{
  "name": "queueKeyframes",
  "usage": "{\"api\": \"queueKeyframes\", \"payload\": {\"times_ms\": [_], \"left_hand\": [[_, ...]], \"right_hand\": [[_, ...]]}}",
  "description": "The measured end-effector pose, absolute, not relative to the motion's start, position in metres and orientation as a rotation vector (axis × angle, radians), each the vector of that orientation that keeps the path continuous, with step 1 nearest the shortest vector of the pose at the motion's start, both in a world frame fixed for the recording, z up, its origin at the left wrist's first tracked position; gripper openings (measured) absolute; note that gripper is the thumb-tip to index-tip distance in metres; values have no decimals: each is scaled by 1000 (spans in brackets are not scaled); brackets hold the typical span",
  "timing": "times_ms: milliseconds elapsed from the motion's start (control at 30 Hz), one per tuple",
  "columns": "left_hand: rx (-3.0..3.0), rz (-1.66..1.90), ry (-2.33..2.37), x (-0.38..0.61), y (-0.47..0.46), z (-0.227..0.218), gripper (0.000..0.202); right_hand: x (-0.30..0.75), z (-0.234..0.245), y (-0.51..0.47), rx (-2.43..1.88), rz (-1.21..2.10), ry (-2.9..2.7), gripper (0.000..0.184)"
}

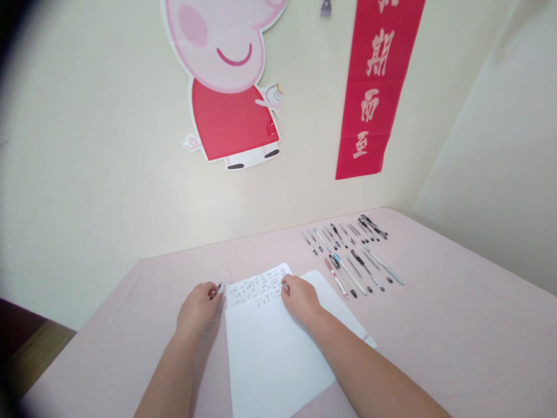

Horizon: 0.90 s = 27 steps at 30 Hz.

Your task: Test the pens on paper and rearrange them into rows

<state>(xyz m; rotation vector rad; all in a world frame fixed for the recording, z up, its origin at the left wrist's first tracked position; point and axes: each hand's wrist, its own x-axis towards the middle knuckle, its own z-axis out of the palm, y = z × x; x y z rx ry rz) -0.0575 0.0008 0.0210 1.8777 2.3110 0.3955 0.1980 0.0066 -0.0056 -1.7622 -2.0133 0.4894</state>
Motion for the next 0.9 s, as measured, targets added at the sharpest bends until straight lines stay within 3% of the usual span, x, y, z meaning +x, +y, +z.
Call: {"api": "queueKeyframes", "payload": {"times_ms": [400,600,767,900], "left_hand": [[1981,291,2373,-41,-3,21,20],[1538,819,2178,-69,5,15,18],[886,1464,1614,-80,8,9,21],[807,1577,1420,-78,7,13,24]], "right_hand": [[199,-8,6,-1720,471,-2012,21],[198,-6,7,-1742,473,-2013,22],[198,-7,7,-1744,480,-2002,22],[198,-7,5,-1728,491,-1942,18]]}}
